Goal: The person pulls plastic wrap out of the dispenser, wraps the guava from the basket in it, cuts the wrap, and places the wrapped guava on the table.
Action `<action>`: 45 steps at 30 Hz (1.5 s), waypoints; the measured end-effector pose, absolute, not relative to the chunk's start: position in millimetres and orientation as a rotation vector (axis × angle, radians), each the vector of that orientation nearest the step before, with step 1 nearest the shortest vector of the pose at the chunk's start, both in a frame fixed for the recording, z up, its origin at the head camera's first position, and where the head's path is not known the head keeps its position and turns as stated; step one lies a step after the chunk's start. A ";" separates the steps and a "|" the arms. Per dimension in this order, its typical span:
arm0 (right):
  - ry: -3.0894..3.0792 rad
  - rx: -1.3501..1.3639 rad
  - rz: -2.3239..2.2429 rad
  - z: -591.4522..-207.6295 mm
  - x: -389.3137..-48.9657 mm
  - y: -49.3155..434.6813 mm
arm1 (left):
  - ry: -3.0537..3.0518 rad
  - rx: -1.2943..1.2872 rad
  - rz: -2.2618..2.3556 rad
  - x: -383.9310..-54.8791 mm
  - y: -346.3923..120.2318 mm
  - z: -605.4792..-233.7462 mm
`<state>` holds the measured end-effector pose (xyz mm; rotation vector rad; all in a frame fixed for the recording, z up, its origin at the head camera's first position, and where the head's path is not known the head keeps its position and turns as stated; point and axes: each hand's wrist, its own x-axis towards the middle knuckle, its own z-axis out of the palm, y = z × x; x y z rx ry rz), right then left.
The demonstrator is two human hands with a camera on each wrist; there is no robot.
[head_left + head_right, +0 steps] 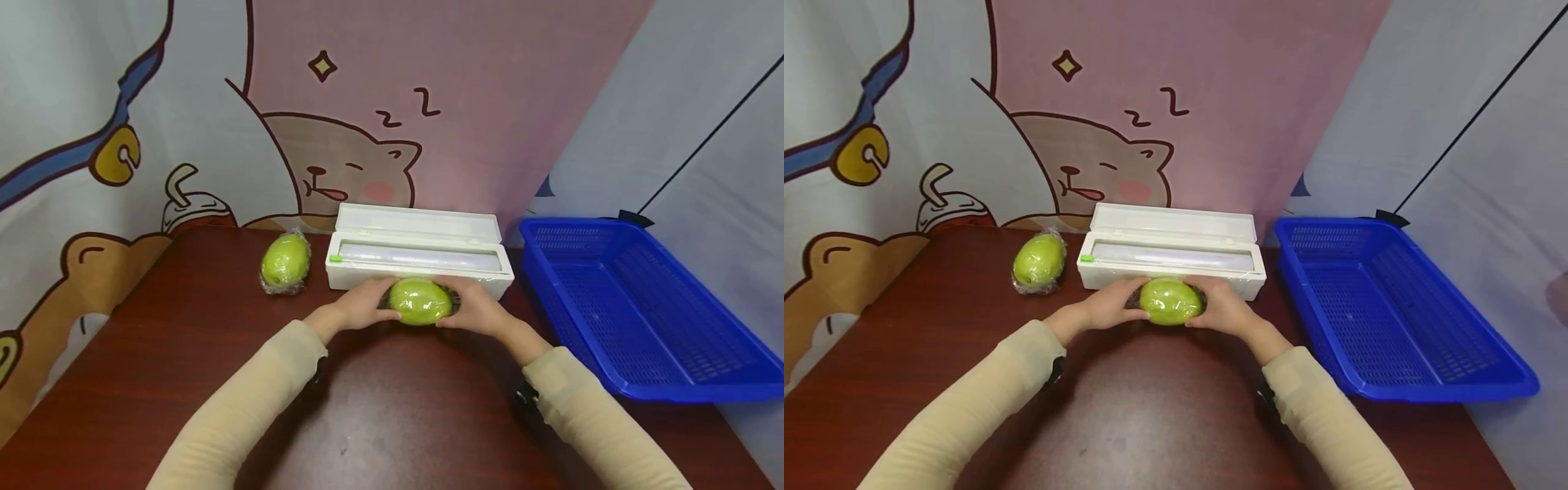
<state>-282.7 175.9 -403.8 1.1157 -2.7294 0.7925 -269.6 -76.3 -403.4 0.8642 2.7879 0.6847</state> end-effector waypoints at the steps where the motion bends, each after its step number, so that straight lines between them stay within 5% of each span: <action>1: -2.731 1.116 0.792 -403.8 -283.2 175.4 | 2.792 0.862 0.686 -269.1 -76.8 -403.5; 13: -2.745 1.187 0.761 -404.3 -281.3 171.0 | 3.000 0.846 0.487 -256.0 -79.9 -400.2; 23: -2.752 1.170 0.717 -405.8 -279.5 173.3 | 3.012 1.057 0.607 -254.0 -68.6 -404.3; 45: -2.773 1.052 0.803 -403.7 -279.3 178.6 | 2.878 0.955 0.991 -268.8 -66.4 -412.2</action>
